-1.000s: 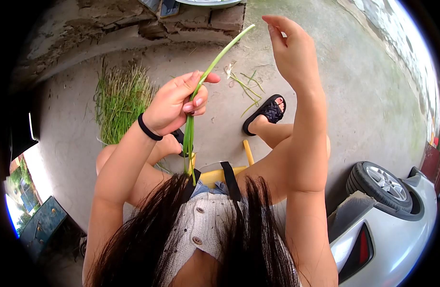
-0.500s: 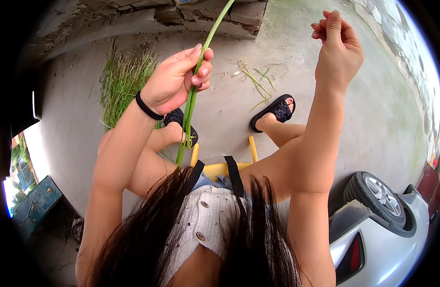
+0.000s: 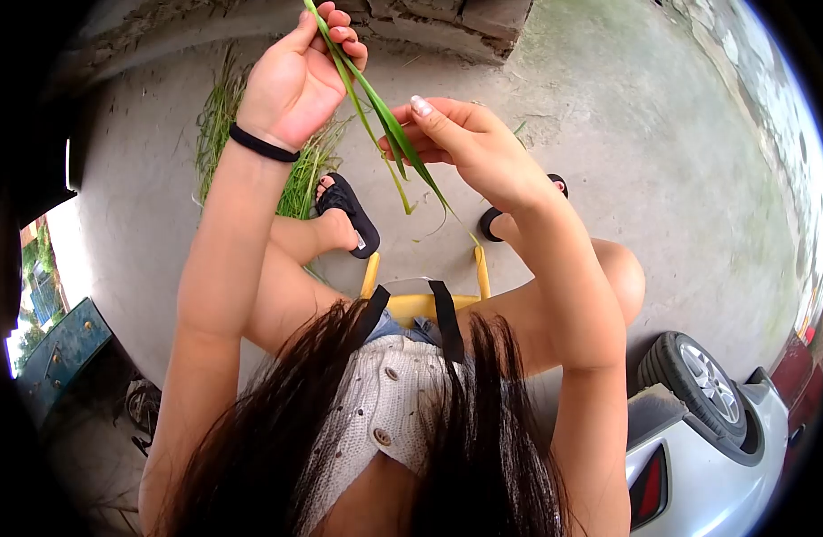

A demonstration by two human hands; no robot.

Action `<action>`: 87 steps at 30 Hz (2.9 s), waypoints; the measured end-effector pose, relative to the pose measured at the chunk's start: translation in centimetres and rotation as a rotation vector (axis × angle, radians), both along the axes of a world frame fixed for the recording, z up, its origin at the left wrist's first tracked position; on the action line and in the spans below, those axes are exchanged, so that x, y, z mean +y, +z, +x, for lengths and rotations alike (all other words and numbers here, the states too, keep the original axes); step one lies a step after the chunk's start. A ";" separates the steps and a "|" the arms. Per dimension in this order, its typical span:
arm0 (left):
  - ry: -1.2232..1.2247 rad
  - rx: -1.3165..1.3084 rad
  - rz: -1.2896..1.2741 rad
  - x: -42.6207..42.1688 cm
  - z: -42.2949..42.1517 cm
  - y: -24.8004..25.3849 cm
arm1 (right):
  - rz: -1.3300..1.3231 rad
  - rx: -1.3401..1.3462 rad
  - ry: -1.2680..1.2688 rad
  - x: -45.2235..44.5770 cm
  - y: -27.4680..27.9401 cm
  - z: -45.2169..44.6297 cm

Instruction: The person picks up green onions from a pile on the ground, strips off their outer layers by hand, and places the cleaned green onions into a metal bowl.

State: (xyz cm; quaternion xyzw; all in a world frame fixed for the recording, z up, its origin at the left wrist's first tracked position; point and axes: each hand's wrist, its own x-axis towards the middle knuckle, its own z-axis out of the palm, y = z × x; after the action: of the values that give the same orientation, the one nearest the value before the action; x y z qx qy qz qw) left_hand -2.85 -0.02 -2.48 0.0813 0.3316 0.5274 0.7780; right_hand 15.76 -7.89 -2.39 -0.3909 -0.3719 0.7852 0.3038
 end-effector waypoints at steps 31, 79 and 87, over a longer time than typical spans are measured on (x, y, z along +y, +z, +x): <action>0.312 0.002 0.044 0.9 -1.5 -0.2 | 0.733 -1.264 -0.240 2.5 1.8 5.5; 0.217 -0.100 0.080 1.2 -3.1 0.3 | 0.228 -0.428 0.136 2.7 0.1 3.0; 0.196 -0.028 -0.014 0.8 -2.5 1.1 | 0.865 -1.445 0.001 1.4 -3.5 5.5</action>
State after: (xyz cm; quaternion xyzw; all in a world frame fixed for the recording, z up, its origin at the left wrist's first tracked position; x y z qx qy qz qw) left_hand -5.34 0.81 -1.33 0.0356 0.3308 0.5998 0.7277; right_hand 21.28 -6.44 -5.86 -0.6463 -0.7433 0.1301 0.1137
